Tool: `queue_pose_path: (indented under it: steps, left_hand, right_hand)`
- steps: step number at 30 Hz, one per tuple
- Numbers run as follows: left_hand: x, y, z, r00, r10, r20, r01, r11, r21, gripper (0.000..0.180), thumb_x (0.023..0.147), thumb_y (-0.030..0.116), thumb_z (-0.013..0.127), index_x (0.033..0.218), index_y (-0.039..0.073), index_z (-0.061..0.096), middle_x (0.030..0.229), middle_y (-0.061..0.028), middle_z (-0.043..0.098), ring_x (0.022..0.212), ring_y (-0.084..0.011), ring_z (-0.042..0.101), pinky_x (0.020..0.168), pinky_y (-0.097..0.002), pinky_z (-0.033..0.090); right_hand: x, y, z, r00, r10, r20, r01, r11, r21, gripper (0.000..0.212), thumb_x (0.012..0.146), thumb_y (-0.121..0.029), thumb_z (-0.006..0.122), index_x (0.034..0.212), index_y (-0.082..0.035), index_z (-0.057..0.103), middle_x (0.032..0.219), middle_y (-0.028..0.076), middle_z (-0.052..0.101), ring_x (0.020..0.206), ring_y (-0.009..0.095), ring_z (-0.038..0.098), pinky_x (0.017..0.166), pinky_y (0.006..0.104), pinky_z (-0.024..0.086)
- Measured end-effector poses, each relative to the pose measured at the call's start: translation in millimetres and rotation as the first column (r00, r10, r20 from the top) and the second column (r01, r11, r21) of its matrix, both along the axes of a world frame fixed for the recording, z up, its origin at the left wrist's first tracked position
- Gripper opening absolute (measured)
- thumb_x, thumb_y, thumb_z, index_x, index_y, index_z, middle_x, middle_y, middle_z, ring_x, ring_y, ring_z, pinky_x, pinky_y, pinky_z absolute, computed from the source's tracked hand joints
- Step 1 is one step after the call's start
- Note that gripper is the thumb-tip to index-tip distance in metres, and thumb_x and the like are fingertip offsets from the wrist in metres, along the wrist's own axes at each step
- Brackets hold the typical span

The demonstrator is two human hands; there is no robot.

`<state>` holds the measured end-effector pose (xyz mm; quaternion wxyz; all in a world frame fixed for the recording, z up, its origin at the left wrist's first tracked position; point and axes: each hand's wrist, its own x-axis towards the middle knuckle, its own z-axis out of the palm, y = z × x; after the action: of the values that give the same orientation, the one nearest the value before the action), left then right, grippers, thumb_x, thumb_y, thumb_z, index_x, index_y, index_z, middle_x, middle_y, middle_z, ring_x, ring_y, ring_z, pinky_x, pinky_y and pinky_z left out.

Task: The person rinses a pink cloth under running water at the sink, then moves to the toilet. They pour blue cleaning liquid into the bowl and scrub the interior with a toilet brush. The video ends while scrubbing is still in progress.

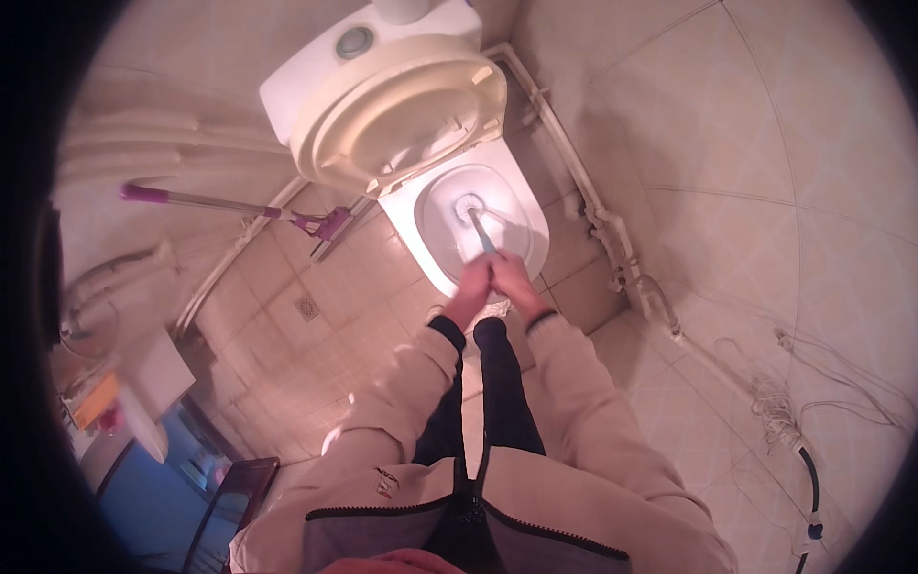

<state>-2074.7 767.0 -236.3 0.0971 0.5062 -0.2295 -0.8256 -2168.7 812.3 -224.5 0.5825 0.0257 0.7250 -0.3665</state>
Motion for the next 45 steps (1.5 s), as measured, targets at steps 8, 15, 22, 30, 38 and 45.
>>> queue_pose_path:
  steps: [8,15,22,30,38,45]
  left_hand:
    - [44.5,111.2,113.4,0.807,-0.531,0.260,0.591,0.718,-0.367,0.041,0.096,0.029,0.051,0.121,-0.003,0.053,0.089,-0.0254,0.065,0.084,-0.0369,0.067,0.075,-0.0400,0.052]
    - [91.6,69.7,71.5,0.815,-0.389,0.429,0.568,0.682,-0.462,0.034,0.097,0.029,0.048,0.102,-0.003,0.058,0.084,-0.0213,0.066,0.073,-0.0351,0.065,0.065,-0.0401,0.052]
    - [48.3,-5.4,-46.2,0.991,-0.048,-0.123,0.051,0.998,0.025,0.030,0.096,0.029,0.050,0.097,0.004,0.066,0.072,-0.0022,0.058,0.060,-0.0120,0.053,0.055,-0.0236,0.044]
    - [15.7,15.9,24.3,0.987,-0.120,0.110,0.122,0.992,-0.014,0.027,0.098,0.026,0.050,0.094,0.001,0.061,0.073,-0.0037,0.058,0.060,-0.0128,0.052,0.053,-0.0289,0.044]
    - [89.6,62.7,68.5,0.972,0.212,0.099,-0.226,0.959,0.173,0.021,0.097,0.024,0.051,0.095,0.005,0.061,0.080,-0.0034,0.060,0.071,-0.0140,0.058,0.061,-0.0285,0.047]
    - [49.5,113.8,22.3,0.989,0.147,-0.011,-0.128,0.896,0.426,0.020,0.097,0.025,0.050,0.105,0.011,0.061,0.096,-0.0009,0.063,0.087,-0.0127,0.059,0.070,-0.0282,0.047]
  right_hand:
    - [82.3,150.5,108.5,0.887,-0.453,-0.087,0.457,0.889,0.030,0.030,0.101,-0.025,0.042,0.118,-0.009,0.060,0.080,0.004,0.063,0.049,0.007,0.051,0.039,0.0227,0.038]
    - [93.9,97.2,69.3,0.886,-0.317,0.337,0.344,0.939,-0.022,0.024,0.099,-0.031,0.044,0.095,-0.014,0.060,0.058,0.000,0.048,0.041,0.008,0.044,0.034,0.0231,0.030]
    - [51.8,-11.7,-36.0,0.905,-0.396,0.155,0.391,0.918,0.058,0.021,0.094,-0.026,0.050,0.087,-0.010,0.061,0.066,-0.001,0.053,0.047,0.008,0.045,0.040,0.0233,0.031]
    - [69.4,31.4,86.6,0.926,-0.378,-0.017,0.372,0.916,-0.150,0.039,0.100,-0.020,0.046,0.136,-0.006,0.052,0.068,0.000,0.054,0.042,0.007,0.042,0.037,0.0246,0.034]
    - [93.7,64.3,95.9,0.852,0.370,-0.371,-0.434,0.895,-0.105,0.044,0.099,-0.023,0.042,0.137,-0.001,0.047,0.097,0.026,0.065,0.090,0.039,0.065,0.080,0.0427,0.051]
    - [38.3,115.7,16.1,0.633,0.654,-0.413,-0.625,0.747,0.225,0.043,0.098,-0.020,0.040,0.140,-0.009,0.046,0.089,0.021,0.067,0.073,0.031,0.067,0.062,0.0388,0.053]
